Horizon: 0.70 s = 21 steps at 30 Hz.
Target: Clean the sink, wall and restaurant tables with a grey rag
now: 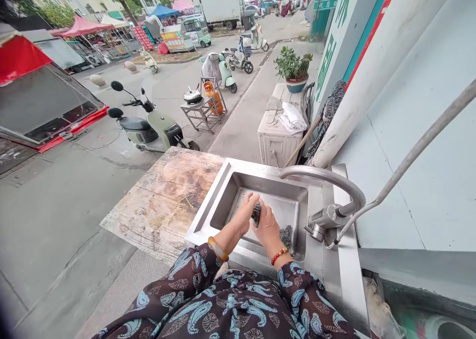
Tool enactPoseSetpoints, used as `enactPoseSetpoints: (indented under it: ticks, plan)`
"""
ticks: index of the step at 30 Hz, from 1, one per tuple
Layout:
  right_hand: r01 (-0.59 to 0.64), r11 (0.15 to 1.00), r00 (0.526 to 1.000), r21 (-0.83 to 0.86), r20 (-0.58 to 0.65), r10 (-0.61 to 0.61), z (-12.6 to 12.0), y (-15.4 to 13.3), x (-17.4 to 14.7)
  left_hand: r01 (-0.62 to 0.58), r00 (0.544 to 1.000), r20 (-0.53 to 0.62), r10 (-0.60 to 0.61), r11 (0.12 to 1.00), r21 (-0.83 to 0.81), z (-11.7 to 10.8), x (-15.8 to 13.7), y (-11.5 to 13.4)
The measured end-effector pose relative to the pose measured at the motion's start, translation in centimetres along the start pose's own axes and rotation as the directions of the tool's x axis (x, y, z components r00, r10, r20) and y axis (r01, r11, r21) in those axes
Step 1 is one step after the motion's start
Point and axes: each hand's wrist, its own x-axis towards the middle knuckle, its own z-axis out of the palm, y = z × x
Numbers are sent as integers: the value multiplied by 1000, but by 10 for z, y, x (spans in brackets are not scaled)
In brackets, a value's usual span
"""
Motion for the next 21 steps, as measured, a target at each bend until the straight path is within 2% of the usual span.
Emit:
enactPoseSetpoints:
  ticks: [2, 3, 4, 6, 8, 9, 11, 13, 15, 18, 21]
  plan:
    - [-125, 963, 992, 237, 12, 126, -12, -6, 3, 64, 996, 66, -61, 997, -49, -13, 0, 11]
    - [-204, 898, 979, 389, 53, 199, -19, -12, 3, 89, 991, 105, -80, 993, -83, -21, 0, 16]
    - [-288, 787, 957, 545, 132, 259, -26, -20, 2, 104, 985, 150, -86, 988, -117, -28, 1, 21]
    - [-444, 444, 894, 778, 355, 272, -39, -41, -3, 113, 970, 233, -66, 974, -196, -39, 2, 28]
    - [-548, 70, 832, 833, 536, 144, -47, -65, -9, 119, 941, 339, -17, 952, -283, -44, -1, 34]
    - [-588, -77, 803, 805, 593, 63, -50, -77, -12, 115, 925, 380, 16, 940, -320, -44, -5, 38]
    - [-645, -266, 754, 716, 653, -71, -52, -96, -18, 84, 912, 405, 72, 930, -357, -42, -14, 46]
    - [-673, -353, 726, 650, 672, -146, -51, -108, -22, 45, 926, 369, 86, 942, -332, -41, -24, 58]
    - [-691, -381, 705, 614, 688, -169, -51, -113, -23, 49, 934, 353, 53, 961, -273, -44, -33, 70]
    - [-715, -357, 680, 602, 716, -155, -51, -112, -24, 35, 893, 444, 78, 970, -241, -51, -39, 86]
    - [-694, -312, 704, 649, 703, -103, -54, -108, -26, -53, 862, 474, 180, 961, -270, -56, -40, 90]
